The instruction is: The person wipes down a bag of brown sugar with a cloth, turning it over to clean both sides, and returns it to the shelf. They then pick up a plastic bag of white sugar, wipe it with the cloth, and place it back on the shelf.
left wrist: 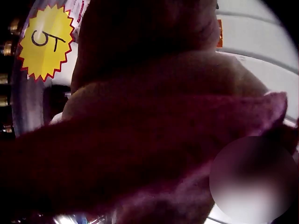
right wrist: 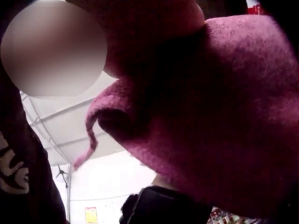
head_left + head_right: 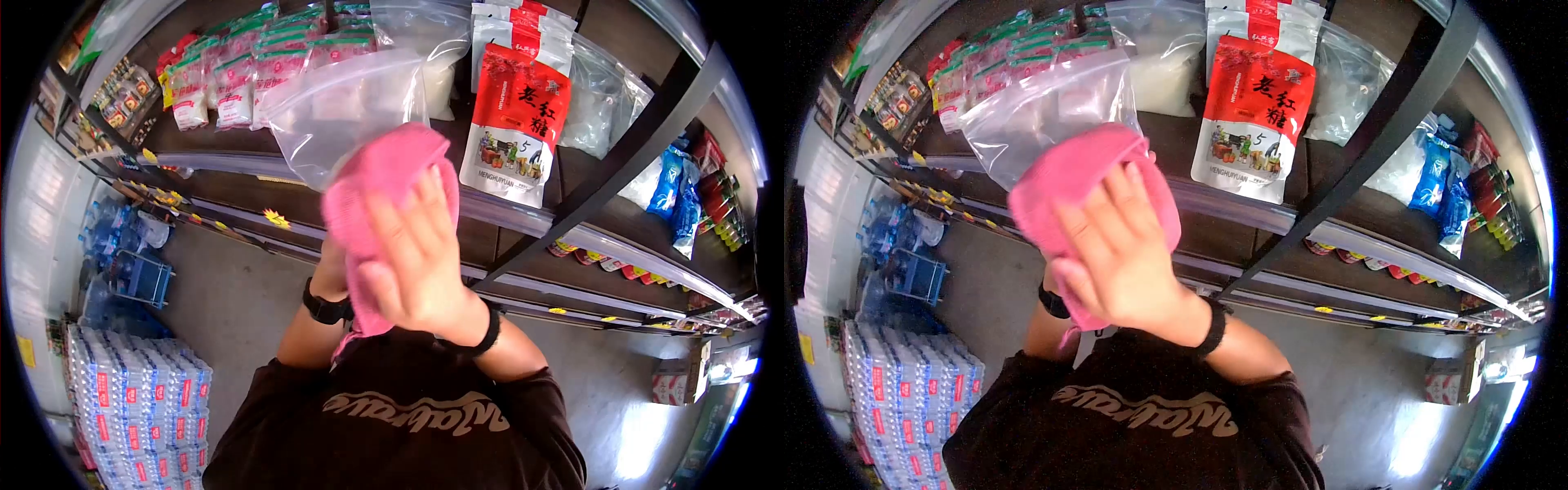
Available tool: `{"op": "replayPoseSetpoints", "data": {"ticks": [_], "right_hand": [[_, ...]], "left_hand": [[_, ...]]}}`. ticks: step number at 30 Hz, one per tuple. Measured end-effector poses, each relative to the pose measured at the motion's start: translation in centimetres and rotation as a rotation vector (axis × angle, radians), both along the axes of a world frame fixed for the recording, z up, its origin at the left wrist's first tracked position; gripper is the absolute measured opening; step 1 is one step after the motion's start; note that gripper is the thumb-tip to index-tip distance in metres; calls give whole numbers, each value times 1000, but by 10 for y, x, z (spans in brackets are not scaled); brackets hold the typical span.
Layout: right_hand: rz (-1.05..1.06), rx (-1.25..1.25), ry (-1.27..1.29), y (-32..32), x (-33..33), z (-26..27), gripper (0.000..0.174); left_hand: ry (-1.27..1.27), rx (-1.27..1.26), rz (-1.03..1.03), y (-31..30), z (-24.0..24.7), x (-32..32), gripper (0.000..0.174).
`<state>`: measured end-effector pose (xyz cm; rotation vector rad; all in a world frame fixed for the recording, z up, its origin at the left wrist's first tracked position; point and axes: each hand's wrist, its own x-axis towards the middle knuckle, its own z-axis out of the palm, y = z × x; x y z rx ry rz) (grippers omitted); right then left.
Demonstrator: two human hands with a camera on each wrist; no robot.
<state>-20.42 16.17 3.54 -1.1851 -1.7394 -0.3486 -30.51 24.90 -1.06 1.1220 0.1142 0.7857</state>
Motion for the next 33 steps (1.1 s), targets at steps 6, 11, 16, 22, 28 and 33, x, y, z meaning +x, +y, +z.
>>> {"op": "replayPoseSetpoints", "data": {"ticks": [6,11,16,22,28,33], "right_hand": [[-12,-9,-29,16,10,34,56],[40,-121,293,26,37,25,49],[19,-70,130,-4,9,-6,52],[81,22,291,0,-10,-20,63],[339,-159,1243,10,10,-26,71],[665,-210,1639,0,30,-15,52]], "left_hand": [[-180,209,94,-3,-9,12,122],[-220,-26,-102,-2,-9,-1,121],[-209,-211,4,-3,-9,-10,93],[-137,-190,48,-13,26,-1,81],[-36,325,292,-4,43,8,78],[61,430,248,7,43,-8,83]]}}
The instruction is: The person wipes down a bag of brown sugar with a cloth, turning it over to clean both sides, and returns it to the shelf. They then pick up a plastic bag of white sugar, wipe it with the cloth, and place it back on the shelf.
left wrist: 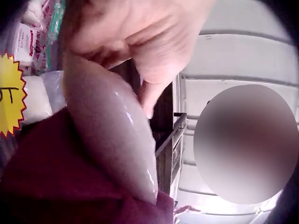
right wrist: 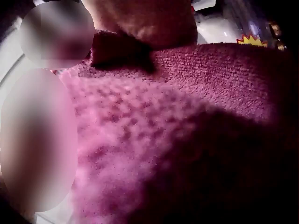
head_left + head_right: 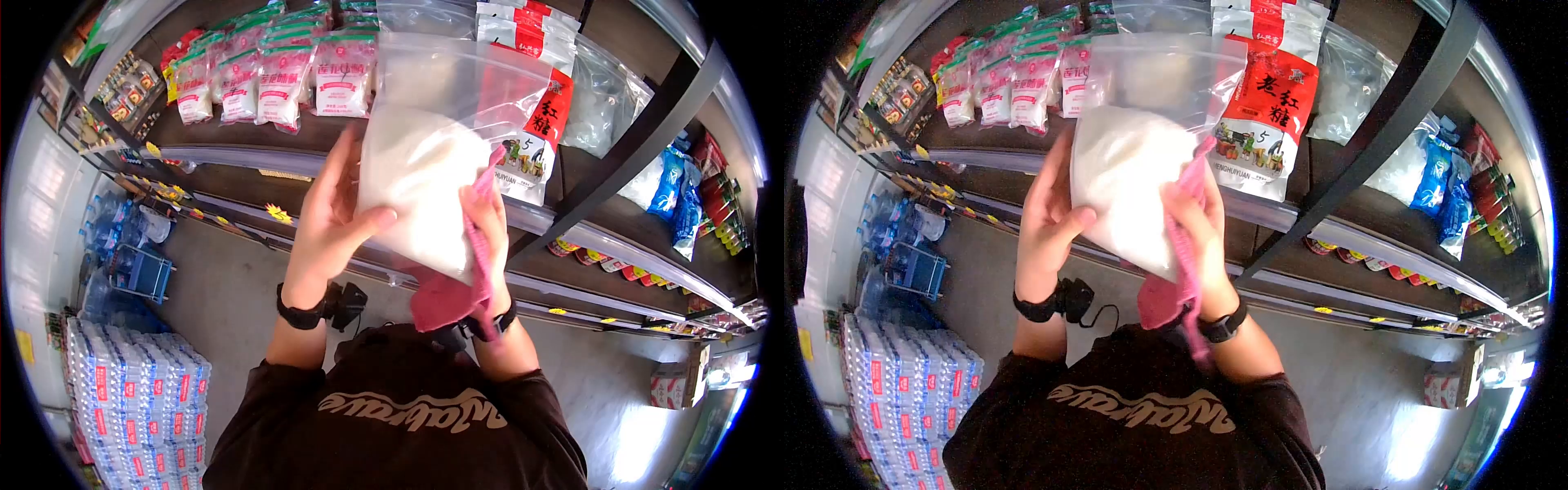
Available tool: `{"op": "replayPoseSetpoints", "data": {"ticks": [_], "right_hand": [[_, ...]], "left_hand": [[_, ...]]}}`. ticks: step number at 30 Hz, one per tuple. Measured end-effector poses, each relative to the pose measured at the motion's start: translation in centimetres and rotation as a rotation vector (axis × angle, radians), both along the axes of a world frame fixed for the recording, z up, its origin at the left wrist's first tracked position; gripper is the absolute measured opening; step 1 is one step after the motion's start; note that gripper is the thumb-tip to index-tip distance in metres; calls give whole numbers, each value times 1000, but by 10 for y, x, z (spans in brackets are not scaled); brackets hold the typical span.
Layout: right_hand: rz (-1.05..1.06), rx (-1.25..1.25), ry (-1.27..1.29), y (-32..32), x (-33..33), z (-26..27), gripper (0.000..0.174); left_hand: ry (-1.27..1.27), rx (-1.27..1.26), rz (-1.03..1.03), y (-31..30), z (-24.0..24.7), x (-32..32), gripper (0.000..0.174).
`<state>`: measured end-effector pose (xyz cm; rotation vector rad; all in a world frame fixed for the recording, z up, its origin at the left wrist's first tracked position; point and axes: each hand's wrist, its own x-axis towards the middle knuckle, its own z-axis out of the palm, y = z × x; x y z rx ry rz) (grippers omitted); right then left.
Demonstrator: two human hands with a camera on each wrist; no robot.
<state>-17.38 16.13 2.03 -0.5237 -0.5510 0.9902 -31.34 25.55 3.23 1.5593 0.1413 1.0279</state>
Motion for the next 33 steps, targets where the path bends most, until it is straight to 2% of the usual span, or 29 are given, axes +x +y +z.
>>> {"op": "replayPoseSetpoints", "data": {"ticks": [1,3,4,6,7,9,10,11,13,14,15,17,19,21,22,23,25,26,27,28,29,31,32,33], "right_hand": [[46,11,34,1,4,-4,52],[40,22,29,2,4,-4,49],[41,24,29,0,5,-4,49],[-135,23,-291,-5,7,0,42],[-269,-7,-307,-4,4,8,34],[-523,-17,-330,-5,2,13,30],[-576,-44,-463,-11,4,14,24],[-573,-40,-466,-14,5,12,24],[-775,-74,-736,-20,1,6,12],[-754,-74,-739,-27,-3,13,13],[-765,-117,-686,-28,-6,13,13],[-784,-61,-406,-32,-9,11,14],[-862,-111,-248,-49,-6,6,31],[-963,4,-71,-51,-9,16,42],[-782,121,-166,-62,-14,20,43],[-779,118,-165,-49,-21,18,43],[-793,-167,134,-7,-39,12,54],[-802,-102,-750,-9,-26,7,58],[-704,-14,-1633,-11,-13,3,62],[-778,52,-1575,-4,-14,1,59],[-722,118,-1479,-3,-8,-3,54],[-667,111,-1365,-3,0,-3,47],[-771,183,-1359,1,4,-2,42],[-539,-90,-1091,-11,-1,-9,43]], "left_hand": [[1,-1,1,6,-5,-4,83],[137,-203,-275,17,-19,-8,84],[137,-202,-274,18,-29,-7,84],[-105,-607,-532,12,-45,-4,81],[-104,-608,-536,8,-44,-3,81],[-199,-712,-487,1,-39,-2,77],[-200,-712,-487,0,-39,-2,77],[-184,-679,-432,1,-39,-2,75],[-169,-645,-369,1,-37,-4,73],[-170,-604,-317,0,-34,-3,72],[-169,-563,-267,-1,-34,-3,71],[-206,-608,-253,-6,-36,-2,70],[-245,-650,-244,-8,-37,-1,69],[-285,-633,-132,-10,-39,-1,66],[-285,-634,-130,-10,-39,1,66],[-276,-569,-67,-10,-38,3,65],[-266,-504,-2,-16,-36,8,64],[-202,-457,55,-22,-32,12,64],[-140,-410,113,-25,-30,14,64],[-87,-308,151,-23,-29,15,67],[-141,-343,37,-24,-25,12,67],[-54,-348,-162,-17,-24,3,69],[-44,-421,-247,-25,-10,-2,73],[54,-432,-311,-27,-9,-4,81]]}}
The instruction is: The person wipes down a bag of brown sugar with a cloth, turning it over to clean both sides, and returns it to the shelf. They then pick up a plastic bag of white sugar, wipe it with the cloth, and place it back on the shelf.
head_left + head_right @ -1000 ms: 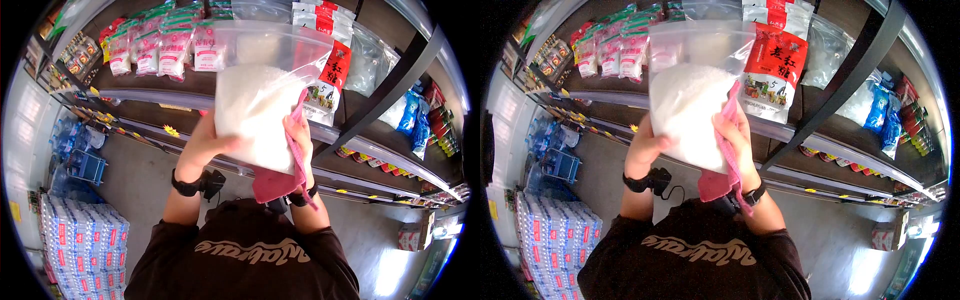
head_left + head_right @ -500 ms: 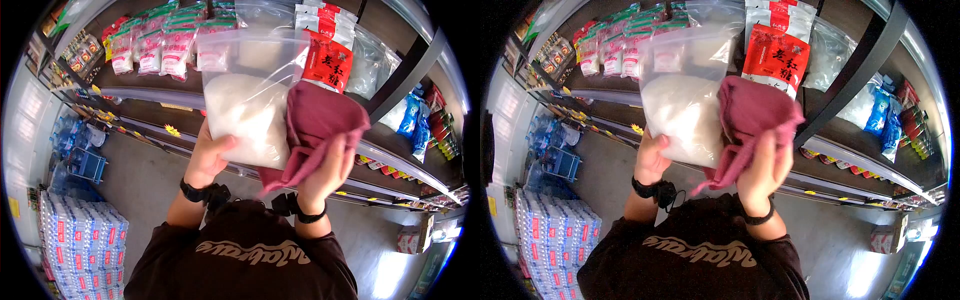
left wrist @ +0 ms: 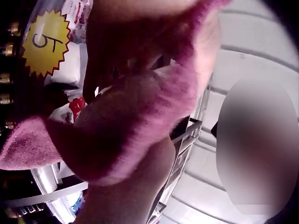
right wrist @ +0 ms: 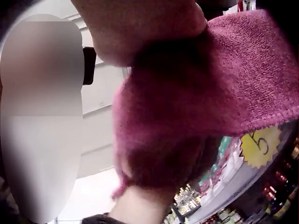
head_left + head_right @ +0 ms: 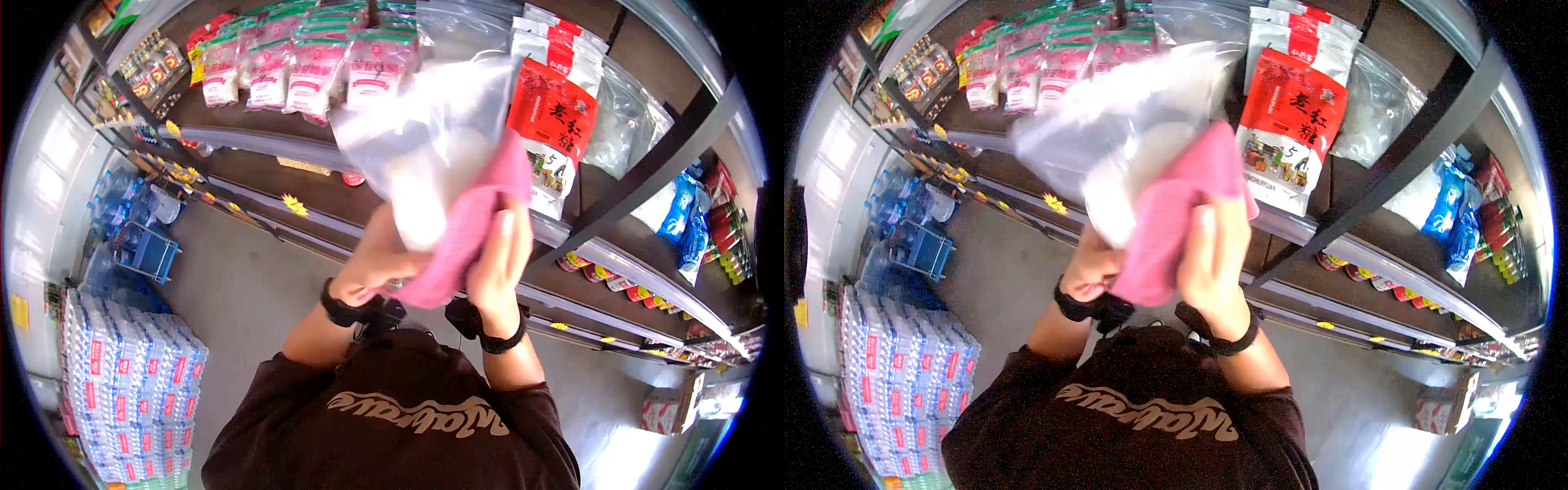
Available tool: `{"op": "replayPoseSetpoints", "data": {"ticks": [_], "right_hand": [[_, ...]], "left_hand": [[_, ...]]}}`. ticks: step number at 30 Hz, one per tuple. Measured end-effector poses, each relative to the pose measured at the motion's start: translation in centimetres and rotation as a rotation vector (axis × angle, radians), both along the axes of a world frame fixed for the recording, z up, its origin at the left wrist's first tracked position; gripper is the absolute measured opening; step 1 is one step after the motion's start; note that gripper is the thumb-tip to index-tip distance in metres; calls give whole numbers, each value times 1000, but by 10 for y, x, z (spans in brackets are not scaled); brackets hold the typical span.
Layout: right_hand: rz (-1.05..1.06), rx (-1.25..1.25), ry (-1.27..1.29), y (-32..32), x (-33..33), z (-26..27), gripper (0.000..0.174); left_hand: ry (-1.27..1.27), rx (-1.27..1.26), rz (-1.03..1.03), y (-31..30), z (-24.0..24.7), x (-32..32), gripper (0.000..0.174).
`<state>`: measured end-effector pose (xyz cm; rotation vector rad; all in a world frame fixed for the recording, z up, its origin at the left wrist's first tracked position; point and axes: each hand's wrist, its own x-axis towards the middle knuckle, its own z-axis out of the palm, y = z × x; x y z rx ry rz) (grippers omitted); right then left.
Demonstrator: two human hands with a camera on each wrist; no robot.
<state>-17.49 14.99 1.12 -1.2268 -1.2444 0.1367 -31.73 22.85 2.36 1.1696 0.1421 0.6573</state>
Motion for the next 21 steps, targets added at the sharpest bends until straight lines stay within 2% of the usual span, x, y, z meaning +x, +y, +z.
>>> {"op": "replayPoseSetpoints", "data": {"ticks": [2,3,4,6,8,10,12,14,15,16,18,20,21], "right_hand": [[-25,177,279,12,-11,-9,45],[7,153,282,11,-10,-15,47],[85,183,333,10,-16,-4,47],[147,172,313,9,-14,-22,59],[-105,196,-238,8,-20,-1,51],[-199,226,-405,10,-29,5,52],[-222,125,-580,5,-41,7,49],[-216,174,-719,11,-44,4,44],[-183,170,-741,15,-43,11,37],[-196,164,-741,16,-43,19,37],[-152,-8,-712,18,-41,33,37],[-170,-31,-689,22,-35,37,41],[-193,-26,-645,25,-32,37,43]], "left_hand": [[-156,235,181,-7,-19,21,84],[4,252,121,-7,-16,16,93],[-40,211,129,-8,-14,19,101],[-131,94,71,-12,0,18,105],[-142,47,66,-7,-6,16,105],[-157,6,105,0,-14,16,101],[-142,24,61,12,-13,14,90],[-156,-50,28,13,-16,7,85],[-171,-91,17,12,-18,4,82],[-190,-140,11,12,-23,3,79],[-237,-252,20,14,-39,4,74],[-285,-376,37,14,-43,8,68],[-249,-290,47,12,-39,-2,66]]}}
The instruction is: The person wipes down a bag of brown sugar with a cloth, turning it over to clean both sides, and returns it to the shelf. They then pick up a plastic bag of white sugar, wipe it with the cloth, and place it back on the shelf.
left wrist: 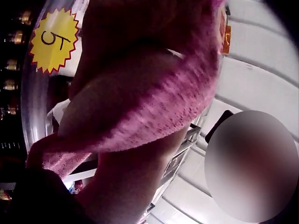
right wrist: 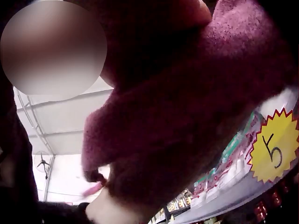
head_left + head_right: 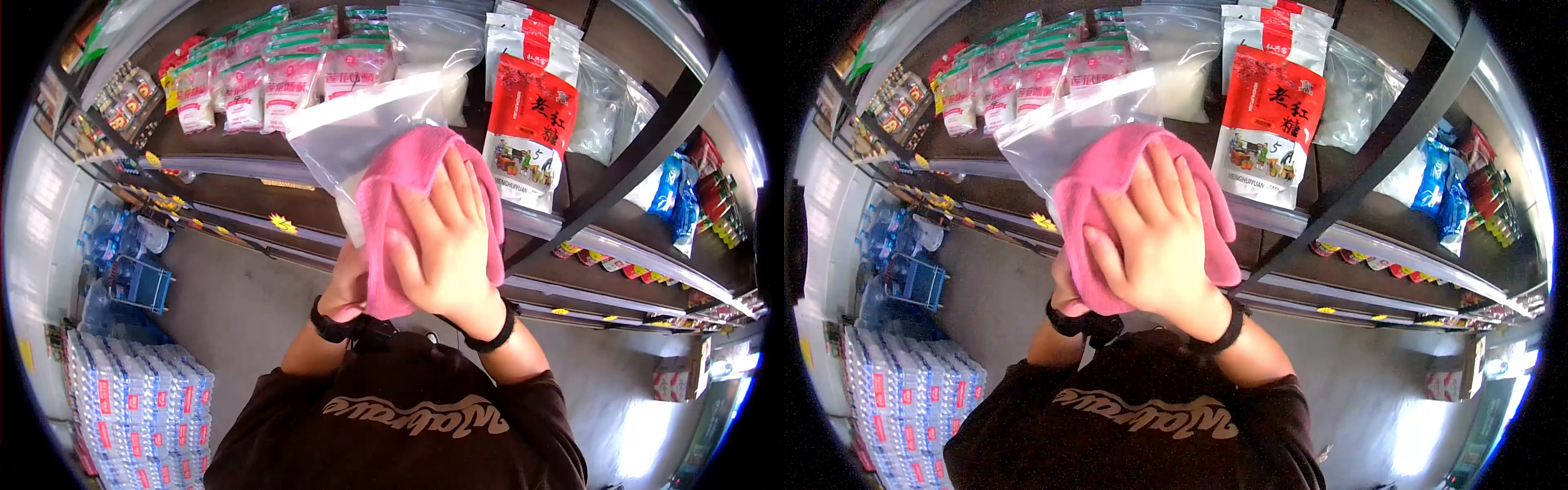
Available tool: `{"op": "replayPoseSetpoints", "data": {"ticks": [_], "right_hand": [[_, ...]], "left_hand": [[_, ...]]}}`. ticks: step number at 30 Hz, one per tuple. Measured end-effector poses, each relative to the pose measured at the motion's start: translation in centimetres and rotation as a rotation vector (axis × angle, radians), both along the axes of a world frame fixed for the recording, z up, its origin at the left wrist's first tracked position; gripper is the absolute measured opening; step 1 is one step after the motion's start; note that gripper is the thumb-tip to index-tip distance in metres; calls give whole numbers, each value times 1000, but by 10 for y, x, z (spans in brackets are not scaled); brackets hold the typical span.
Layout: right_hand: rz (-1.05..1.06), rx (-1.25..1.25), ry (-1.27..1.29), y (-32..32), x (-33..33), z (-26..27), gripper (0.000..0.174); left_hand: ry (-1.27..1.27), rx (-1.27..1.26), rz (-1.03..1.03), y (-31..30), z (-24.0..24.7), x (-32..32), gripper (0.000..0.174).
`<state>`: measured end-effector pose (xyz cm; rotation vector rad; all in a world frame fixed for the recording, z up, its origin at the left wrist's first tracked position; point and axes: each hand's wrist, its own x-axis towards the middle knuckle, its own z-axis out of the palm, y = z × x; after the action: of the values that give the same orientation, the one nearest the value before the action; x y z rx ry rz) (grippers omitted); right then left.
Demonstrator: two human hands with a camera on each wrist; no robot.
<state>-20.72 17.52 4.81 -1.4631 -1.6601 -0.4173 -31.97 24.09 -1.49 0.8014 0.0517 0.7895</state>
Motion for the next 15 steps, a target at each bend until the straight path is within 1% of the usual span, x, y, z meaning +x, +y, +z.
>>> {"op": "replayPoseSetpoints", "data": {"ticks": [1,2,3,5,6,7,9,11,13,15], "right_hand": [[-18,15,44,3,2,-1,45],[-7,16,80,6,5,-3,46],[-16,12,83,9,5,-7,46],[56,101,229,17,2,-16,46],[40,115,197,18,-4,-20,44],[19,110,173,15,-13,-27,39],[33,0,86,7,-36,-35,36],[123,15,23,11,-56,-45,36],[159,20,6,18,-66,-41,37],[247,112,-40,27,-71,-36,37]], "left_hand": [[39,83,15,-1,11,-10,63],[-14,42,-16,2,8,-13,59],[-11,39,-25,5,4,-14,59],[35,33,57,11,-5,-18,56],[88,34,118,15,-12,-24,54],[-72,-19,107,12,-5,-23,54],[-133,-20,128,15,-2,-32,55],[-180,-20,155,19,-1,-43,56],[-206,-16,169,20,0,-50,57],[-217,2,177,18,1,-52,58]]}}
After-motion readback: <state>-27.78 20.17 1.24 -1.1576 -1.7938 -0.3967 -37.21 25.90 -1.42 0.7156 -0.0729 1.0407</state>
